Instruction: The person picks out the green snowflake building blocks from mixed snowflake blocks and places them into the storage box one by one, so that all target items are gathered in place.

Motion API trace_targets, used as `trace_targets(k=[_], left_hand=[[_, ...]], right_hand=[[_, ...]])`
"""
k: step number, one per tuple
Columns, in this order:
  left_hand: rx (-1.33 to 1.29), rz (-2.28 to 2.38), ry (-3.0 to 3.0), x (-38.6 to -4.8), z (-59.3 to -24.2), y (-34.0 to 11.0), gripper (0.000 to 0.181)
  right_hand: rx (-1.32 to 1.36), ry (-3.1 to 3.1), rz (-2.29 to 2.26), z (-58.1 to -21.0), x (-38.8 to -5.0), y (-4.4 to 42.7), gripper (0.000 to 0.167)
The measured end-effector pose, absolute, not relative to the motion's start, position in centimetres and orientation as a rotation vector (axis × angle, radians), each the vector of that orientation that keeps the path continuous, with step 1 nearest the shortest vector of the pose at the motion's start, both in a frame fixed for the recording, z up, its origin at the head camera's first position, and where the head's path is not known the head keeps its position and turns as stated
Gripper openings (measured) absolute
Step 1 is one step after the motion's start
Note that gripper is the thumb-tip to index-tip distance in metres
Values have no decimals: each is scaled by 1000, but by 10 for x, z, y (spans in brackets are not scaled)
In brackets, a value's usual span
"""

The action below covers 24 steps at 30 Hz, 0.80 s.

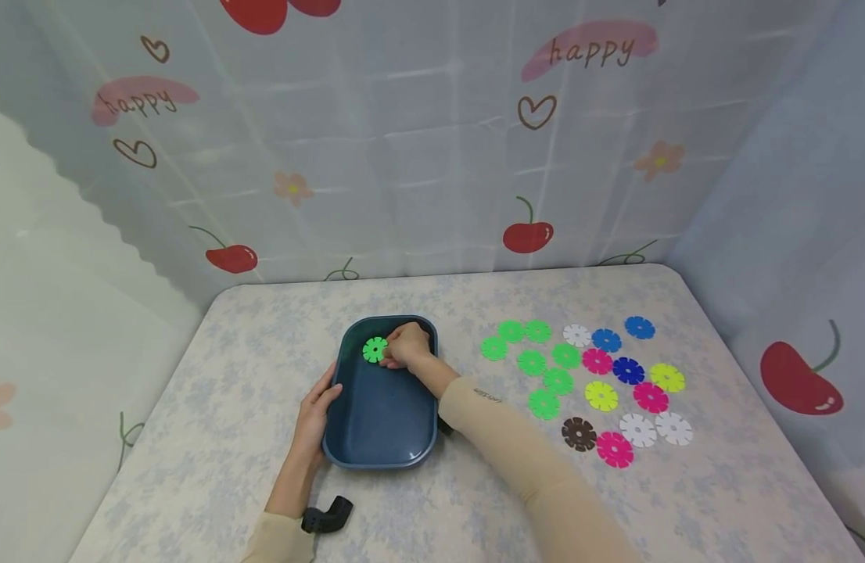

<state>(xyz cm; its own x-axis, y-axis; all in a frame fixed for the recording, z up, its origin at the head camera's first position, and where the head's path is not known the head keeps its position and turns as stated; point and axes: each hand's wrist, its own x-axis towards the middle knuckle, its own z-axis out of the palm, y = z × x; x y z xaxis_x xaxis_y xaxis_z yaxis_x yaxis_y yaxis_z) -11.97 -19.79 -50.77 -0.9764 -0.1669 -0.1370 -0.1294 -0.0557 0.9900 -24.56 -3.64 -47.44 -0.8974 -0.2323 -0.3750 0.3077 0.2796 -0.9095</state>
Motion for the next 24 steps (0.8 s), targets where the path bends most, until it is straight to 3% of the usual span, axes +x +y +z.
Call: trace_targets(k=[15,24], left_hand=[[341,-2244,-2148,-120,-507,-197,54],[367,-2229,-2157,-119,-507,-197,53]], right_hand=[[7,2195,-1581,-476,-245,-35,28],[-200,2393,-1446,-470,-236,-31,35]])
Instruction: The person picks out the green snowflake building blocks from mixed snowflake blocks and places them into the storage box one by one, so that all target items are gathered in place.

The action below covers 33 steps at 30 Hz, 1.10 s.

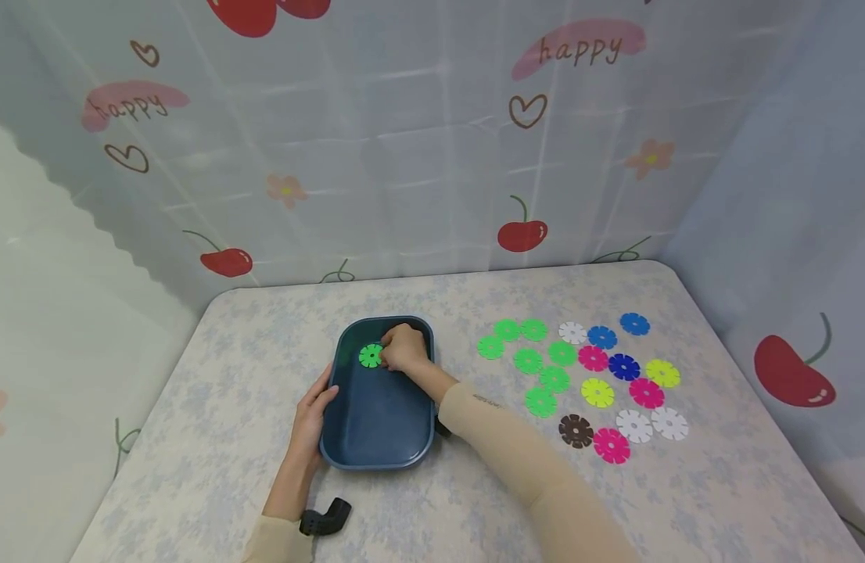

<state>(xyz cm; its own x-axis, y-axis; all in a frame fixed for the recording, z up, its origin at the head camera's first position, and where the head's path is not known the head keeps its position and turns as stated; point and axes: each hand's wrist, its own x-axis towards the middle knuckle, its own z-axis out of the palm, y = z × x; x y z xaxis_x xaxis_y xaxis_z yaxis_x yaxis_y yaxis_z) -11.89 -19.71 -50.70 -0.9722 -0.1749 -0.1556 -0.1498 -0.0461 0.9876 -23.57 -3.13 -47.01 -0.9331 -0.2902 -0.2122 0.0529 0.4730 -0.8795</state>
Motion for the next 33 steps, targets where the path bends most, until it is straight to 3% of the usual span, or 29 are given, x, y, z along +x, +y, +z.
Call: trace_targets(k=[13,26,33], left_hand=[[411,-2226,-2147,-120,-506,-195,52],[456,-2214,-2176,-121,-506,-198,53],[442,-2245,-2158,-121,-508,-197,52]], right_hand=[[-520,2247,-1563,-417,-209,27,39],[-249,2435,-1577,-424,-167,169,45],[-48,2542,-1465,-433,-149,216,51]])
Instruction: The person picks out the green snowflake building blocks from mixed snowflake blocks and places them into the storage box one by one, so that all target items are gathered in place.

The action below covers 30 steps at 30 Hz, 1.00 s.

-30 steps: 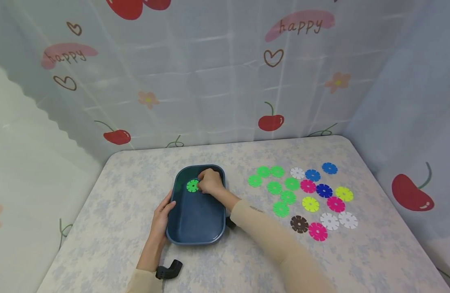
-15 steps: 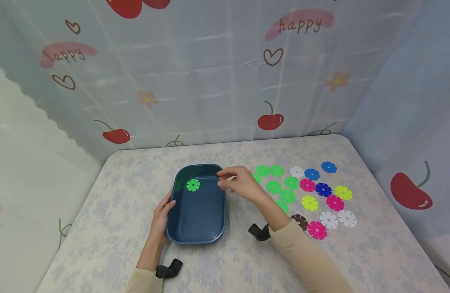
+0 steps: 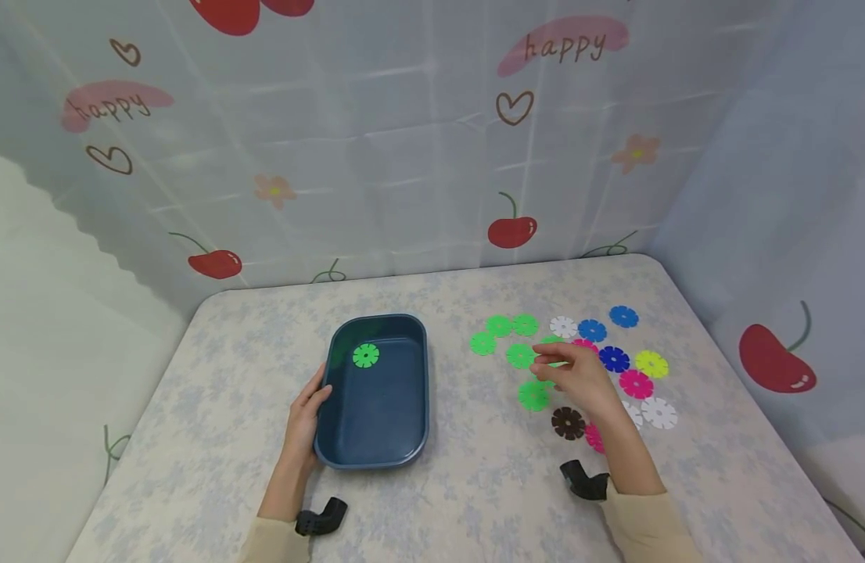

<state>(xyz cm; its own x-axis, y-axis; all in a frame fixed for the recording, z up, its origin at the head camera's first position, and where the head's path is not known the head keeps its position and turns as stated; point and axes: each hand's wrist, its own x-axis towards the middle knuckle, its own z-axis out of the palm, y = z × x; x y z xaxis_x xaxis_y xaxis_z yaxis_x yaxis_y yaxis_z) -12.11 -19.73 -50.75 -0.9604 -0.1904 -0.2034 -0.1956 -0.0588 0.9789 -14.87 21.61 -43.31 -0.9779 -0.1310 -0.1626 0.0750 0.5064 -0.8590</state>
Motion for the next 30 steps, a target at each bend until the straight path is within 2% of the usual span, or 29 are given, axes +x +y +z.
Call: trace_targets(k=[13,25,30], left_hand=[[-439,2236,2160,-120,-508,-198,52],[-427,2241,2173,-121,-508,-197,52],[-428,2241,2174,-121,-508,-197,52]], right_hand=[[59,2557,-1451,-475,-142,234,54],[110,2575,-1445,-492,-142,235,53],[172,2602,-1402,-493,-139,227,58]])
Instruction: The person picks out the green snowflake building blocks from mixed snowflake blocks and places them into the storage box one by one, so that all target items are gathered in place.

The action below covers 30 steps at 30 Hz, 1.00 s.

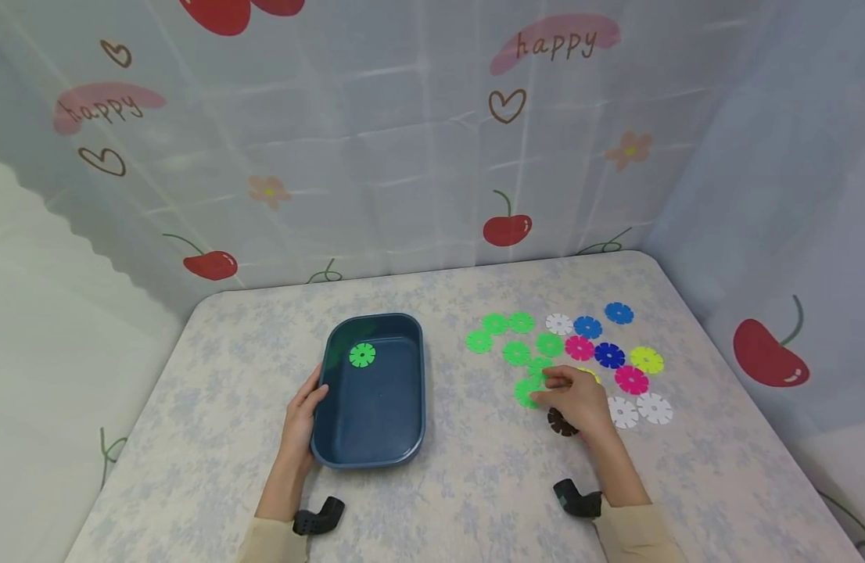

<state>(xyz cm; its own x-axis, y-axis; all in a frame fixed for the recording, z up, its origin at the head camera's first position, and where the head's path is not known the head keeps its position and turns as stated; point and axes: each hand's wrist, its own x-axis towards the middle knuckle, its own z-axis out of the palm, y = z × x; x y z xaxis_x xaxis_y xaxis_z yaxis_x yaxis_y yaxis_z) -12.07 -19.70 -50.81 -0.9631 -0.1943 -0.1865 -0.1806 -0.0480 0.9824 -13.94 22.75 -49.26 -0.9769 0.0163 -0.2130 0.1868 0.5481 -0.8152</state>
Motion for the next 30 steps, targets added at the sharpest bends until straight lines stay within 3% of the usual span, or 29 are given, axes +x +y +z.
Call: trace_targets(k=[25,30], left_hand=[[359,-2259,-2157,-118,-507,-199,52],[351,-2254,-2165,-117,-507,-199,52]], right_hand=[[149,2748,-1141,-491,-135,209,46],[130,2776,-1167,-494,-135,210,36]])
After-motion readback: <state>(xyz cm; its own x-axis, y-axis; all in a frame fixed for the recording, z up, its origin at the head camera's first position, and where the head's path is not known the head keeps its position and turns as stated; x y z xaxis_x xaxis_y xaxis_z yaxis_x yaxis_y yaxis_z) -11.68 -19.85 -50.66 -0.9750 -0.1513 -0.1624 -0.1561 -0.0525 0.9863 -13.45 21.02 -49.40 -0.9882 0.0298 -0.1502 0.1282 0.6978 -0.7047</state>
